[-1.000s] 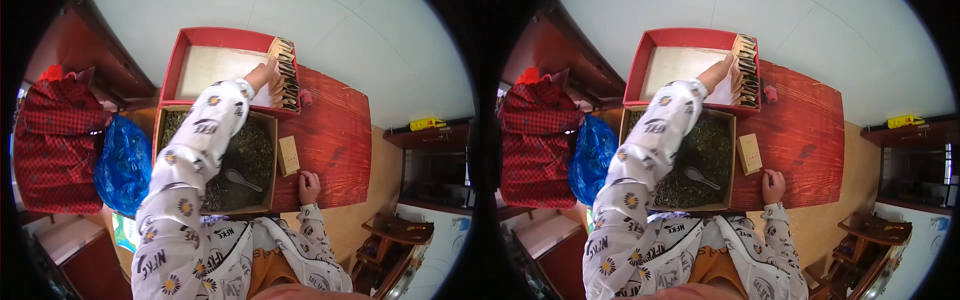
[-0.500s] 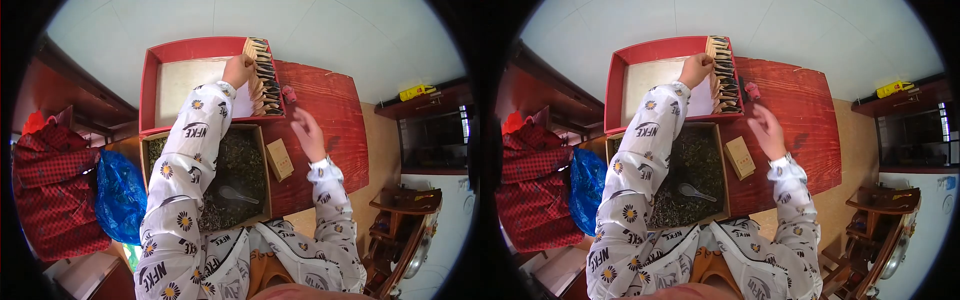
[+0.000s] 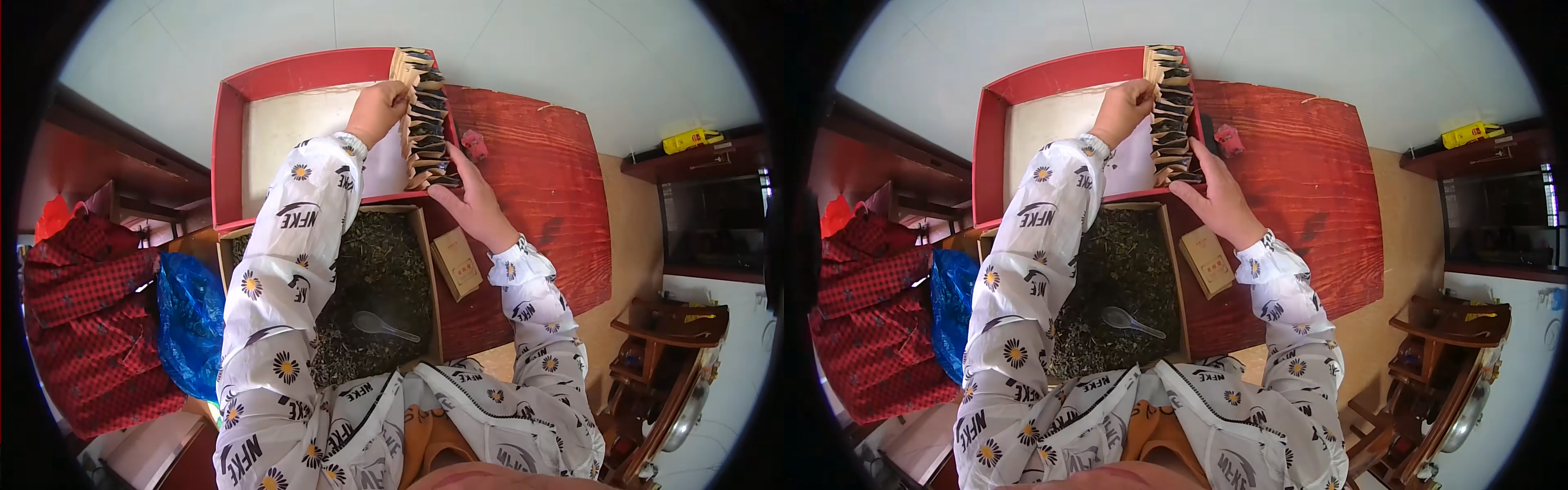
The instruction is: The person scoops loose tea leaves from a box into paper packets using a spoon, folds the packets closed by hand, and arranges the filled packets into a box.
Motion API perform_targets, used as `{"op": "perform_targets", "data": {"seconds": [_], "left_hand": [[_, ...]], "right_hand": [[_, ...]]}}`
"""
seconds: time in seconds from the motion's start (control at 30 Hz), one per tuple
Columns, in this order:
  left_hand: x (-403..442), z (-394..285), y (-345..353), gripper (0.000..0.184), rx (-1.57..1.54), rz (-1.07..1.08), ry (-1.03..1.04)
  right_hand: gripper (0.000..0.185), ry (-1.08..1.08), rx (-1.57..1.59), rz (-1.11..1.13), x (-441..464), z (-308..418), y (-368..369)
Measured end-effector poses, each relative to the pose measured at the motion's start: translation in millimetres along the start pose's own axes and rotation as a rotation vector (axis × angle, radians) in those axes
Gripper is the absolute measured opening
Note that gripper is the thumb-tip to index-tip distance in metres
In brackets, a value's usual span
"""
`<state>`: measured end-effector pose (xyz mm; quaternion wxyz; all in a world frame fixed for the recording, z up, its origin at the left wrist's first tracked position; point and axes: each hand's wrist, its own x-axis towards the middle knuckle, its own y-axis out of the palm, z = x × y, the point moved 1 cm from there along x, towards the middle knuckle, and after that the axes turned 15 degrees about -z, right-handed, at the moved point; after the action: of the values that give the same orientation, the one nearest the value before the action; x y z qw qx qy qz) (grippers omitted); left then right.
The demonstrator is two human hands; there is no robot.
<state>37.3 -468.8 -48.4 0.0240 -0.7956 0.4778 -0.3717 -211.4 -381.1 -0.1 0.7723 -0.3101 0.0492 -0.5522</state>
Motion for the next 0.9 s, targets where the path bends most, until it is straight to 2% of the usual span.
{"op": "perform_targets", "data": {"seconds": [0.03,0.1,0.17,0.23,0.27,0.3,0.37,0.4,0.43,0.47,0.5,0.57,0.63,0.67,0.7,0.8,0.83,0.87,0.9], "left_hand": [[0,1,-1,0.007,-0.001,0.004,0.005],[-3,9,1,0.01,-0.026,0.108,-0.182],[-5,19,5,0.012,-0.045,0.171,-0.237],[-3,14,4,0.023,-0.029,-0.126,-0.461],[0,-5,-2,0.038,0.014,-0.107,-0.48],[3,-11,1,0.038,0.016,-0.104,-0.475],[7,-17,5,0.047,-0.284,-0.17,-0.44],[7,-18,8,0.047,-0.281,-0.166,-0.436],[5,-18,13,0.054,-0.426,-0.096,-0.608],[4,-20,17,0.063,-0.57,-0.022,-0.78],[4,-26,16,0.063,-0.568,-0.016,-0.773],[7,-37,12,0.075,-0.788,0.056,-0.864],[10,-26,19,0.08,-0.864,0.097,-0.832],[10,-30,21,0.081,-0.881,0.097,-0.857],[9,-40,19,0.081,-0.897,0.099,-0.884],[10,-37,21,0.083,-0.902,0.123,-0.968],[9,-32,24,0.084,-0.947,0.125,-0.982],[7,-37,23,0.083,-0.791,0.074,-0.98],[7,-40,23,0.083,-0.788,0.08,-0.984]], "right_hand": [[0.082,0.033,0.005,-0.017,0,2,-1],[0.082,0.037,-0.019,-0.035,-2,6,-5],[0.083,0.043,-0.038,-0.053,-3,2,-7],[0.081,-0.041,-0.045,-0.138,-2,-6,-9],[0.081,-0.04,-0.043,-0.144,2,-7,-10],[0.079,-0.092,-0.068,-0.16,10,-8,-13],[0.078,-0.145,-0.089,-0.181,37,0,-17],[0.078,-0.256,-0.188,-0.207,57,8,-17],[0.079,-0.366,-0.29,-0.236,76,11,-13],[0.079,-0.364,-0.288,-0.245,93,6,-5],[0.082,-0.423,-0.36,-0.237,109,-2,6],[0.085,-0.489,-0.428,-0.232,120,-12,23],[0.092,-0.312,-0.459,0.027,123,-26,37],[0.095,-0.262,-0.44,0.066,127,-23,35],[0.095,-0.262,-0.438,0.068,131,-22,34],[0.096,-0.357,-0.354,-0.209,143,-23,34],[0.096,-0.343,-0.352,-0.208,145,-28,39],[0.095,-0.35,-0.391,-0.141,146,-31,45],[0.093,-0.36,-0.431,-0.076,146,-32,48]]}}
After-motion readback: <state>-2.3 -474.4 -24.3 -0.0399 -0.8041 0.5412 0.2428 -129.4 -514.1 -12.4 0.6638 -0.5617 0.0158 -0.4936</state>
